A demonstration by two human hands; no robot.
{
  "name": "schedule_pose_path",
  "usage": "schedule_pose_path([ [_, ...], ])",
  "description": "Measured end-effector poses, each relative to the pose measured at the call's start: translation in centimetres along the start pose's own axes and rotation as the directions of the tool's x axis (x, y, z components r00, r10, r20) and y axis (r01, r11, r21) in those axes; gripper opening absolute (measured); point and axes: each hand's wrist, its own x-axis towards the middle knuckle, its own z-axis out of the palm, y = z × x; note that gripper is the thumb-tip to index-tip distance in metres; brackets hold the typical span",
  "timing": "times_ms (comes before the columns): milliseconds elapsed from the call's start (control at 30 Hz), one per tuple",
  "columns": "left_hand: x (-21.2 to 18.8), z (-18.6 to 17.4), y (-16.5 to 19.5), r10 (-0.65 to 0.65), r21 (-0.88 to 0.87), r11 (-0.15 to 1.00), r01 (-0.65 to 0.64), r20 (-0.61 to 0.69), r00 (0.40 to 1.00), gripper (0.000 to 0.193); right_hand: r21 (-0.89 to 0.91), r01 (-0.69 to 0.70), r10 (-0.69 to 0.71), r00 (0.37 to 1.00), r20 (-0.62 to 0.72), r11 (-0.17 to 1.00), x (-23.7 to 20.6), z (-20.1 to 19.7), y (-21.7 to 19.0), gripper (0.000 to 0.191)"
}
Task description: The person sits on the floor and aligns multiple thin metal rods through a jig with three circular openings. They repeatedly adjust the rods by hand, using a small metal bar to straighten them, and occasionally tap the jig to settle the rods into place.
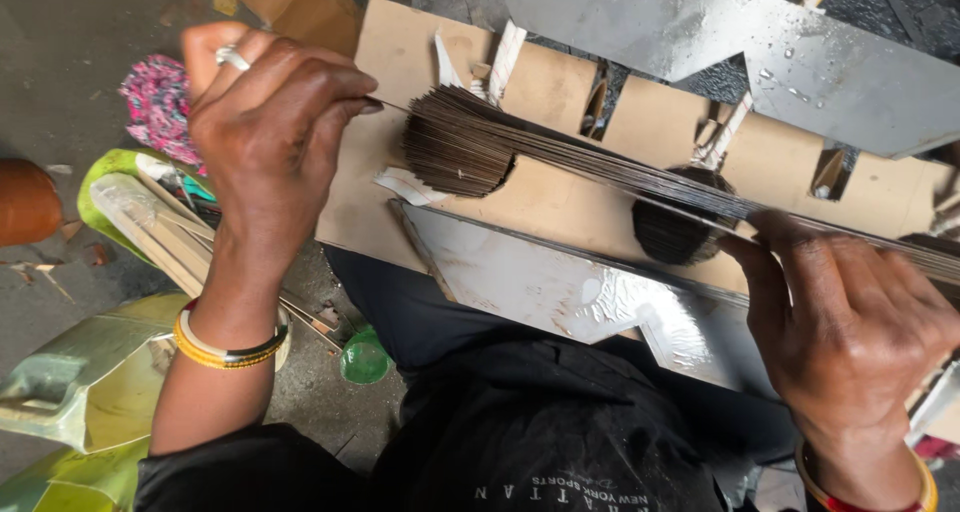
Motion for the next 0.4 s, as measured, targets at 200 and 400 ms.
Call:
schedule_pose_path([
  [200, -1.8, 0.6, 1.9, -0.066, 0.09, 0.994, 0.065, 0.009, 0.998, 0.021, 0.106, -0.07, 0.084, 0.988, -0.132, 0.992, -0.7, 0.5, 1.9, 0.022],
  [400, -4.3, 2.6, 2.0, -0.198, -0.183, 0.961, 0.206, 0.061, 0.978, 0.025, 0.181, -0.124, 0.161, 0.965, -0.208, 0.976, -3.2, 1.3, 2.7, 0.014],
])
